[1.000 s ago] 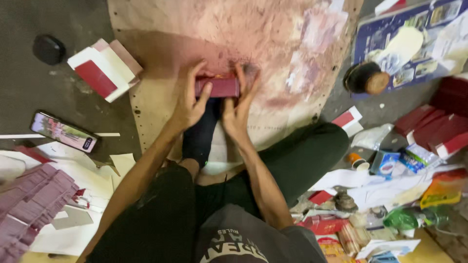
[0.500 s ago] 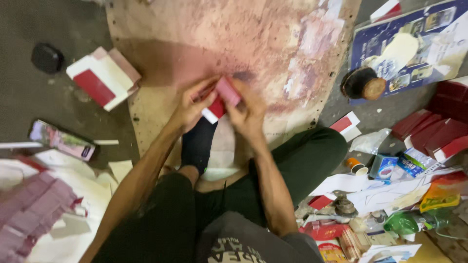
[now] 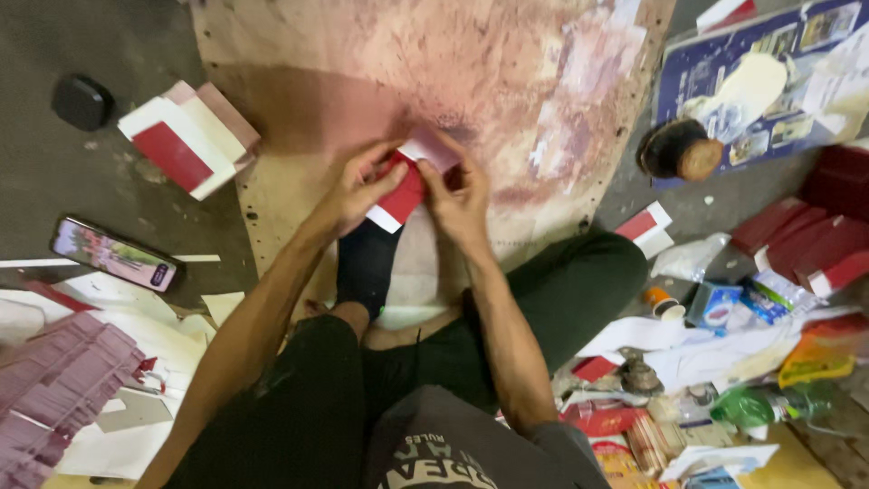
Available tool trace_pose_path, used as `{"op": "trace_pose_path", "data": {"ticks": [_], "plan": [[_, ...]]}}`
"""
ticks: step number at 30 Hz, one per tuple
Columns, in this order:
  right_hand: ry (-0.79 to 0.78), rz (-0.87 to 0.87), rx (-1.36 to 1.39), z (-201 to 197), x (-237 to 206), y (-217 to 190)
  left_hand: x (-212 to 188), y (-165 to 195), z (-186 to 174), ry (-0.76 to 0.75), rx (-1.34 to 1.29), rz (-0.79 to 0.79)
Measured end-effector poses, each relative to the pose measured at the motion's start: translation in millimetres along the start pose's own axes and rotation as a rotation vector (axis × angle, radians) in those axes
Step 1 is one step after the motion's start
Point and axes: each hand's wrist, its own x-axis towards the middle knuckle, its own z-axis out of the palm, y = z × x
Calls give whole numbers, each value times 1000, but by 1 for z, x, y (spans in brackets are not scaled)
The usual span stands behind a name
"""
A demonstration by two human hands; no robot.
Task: The person sits on the floor and assembles small red and white paper packs. They fold the paper, insert a white sheet, and use a round wooden tool to press and smooth the edges. The person repeats this process for multiple packs, stacking the finished items.
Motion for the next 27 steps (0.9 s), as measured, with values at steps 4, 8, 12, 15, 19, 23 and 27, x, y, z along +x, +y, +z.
{"op": "trace_pose_path", "data": {"ticks": [4, 8, 12, 15, 19, 23, 27], "plan": [[0, 21, 202, 1, 3, -4, 0, 1, -1, 36, 60, -12], [-28, -269, -304, 3, 3, -6, -2, 3, -1, 51, -75, -57], [57, 22, 24, 1, 1, -1, -1, 6, -3, 48, 17, -27], [-49, -224, -202, -3, 4, -6, -2, 10, -3, 52, -34, -42], [187, 114, 229, -11, 21, -14, 1, 16, -7, 126, 612, 329], [131, -362, -93, -2, 32, -23, 5, 23, -10, 230, 1192, 649], [120, -697, -1105, 15, 40, -24, 10, 28, -13, 258, 1483, 829]]}}
